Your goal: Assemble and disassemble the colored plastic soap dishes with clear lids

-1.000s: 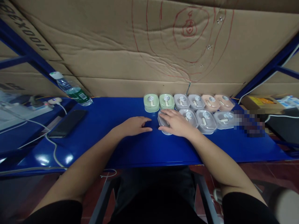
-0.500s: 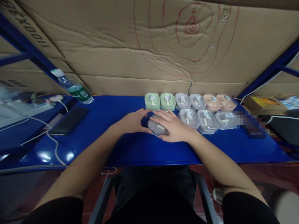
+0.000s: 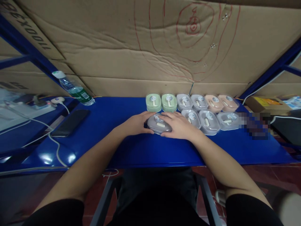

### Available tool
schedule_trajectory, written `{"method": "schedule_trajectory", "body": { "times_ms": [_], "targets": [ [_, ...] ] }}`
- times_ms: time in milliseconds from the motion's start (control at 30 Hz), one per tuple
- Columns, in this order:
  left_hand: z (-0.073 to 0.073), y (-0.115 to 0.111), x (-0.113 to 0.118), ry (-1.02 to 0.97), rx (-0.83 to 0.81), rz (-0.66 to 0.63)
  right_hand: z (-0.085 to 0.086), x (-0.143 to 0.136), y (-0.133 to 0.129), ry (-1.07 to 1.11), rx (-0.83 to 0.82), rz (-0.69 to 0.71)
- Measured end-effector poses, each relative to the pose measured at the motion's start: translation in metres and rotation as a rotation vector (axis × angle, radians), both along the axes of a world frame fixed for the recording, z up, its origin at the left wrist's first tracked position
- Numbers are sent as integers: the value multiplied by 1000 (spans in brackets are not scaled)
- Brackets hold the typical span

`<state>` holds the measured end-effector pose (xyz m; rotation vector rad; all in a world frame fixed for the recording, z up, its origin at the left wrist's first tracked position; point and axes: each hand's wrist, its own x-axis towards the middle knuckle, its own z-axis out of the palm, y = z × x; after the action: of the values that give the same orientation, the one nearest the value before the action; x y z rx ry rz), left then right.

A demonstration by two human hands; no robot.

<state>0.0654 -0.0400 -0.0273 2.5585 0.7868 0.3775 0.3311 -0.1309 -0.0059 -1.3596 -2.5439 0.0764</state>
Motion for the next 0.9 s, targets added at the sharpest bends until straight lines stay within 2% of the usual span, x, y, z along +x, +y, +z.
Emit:
{"method": "schedule_trajectory", "body": {
  "times_ms": [133,300,433,533,633,767,800,867,900],
  "targets": [
    [3,-1,0,-33,-34,18,2,2,1,67,40,-11],
    [9,-1,-7,-203,-19,43,2,0,0,268,228,-24],
    [11,-4,-7,-306,179,-16,-5,2,-2,454,305,-36],
    [10,-3,-7,-339,352,48,-12,4,-2,551,245,-51],
    [7,13,-20,-488,437,296,-14,4,0,543,196,-90],
    [4,62,-60,-800,459,861,-10,0,3,362,217,-91],
    [3,75,-72,-855,453,968,-9,-1,3,324,213,-69],
    [1,97,-92,-968,386,1151,-9,-3,3,278,192,-12],
    [0,105,-100,-1028,276,1259,-10,-4,4,263,174,17]
  ]
}}
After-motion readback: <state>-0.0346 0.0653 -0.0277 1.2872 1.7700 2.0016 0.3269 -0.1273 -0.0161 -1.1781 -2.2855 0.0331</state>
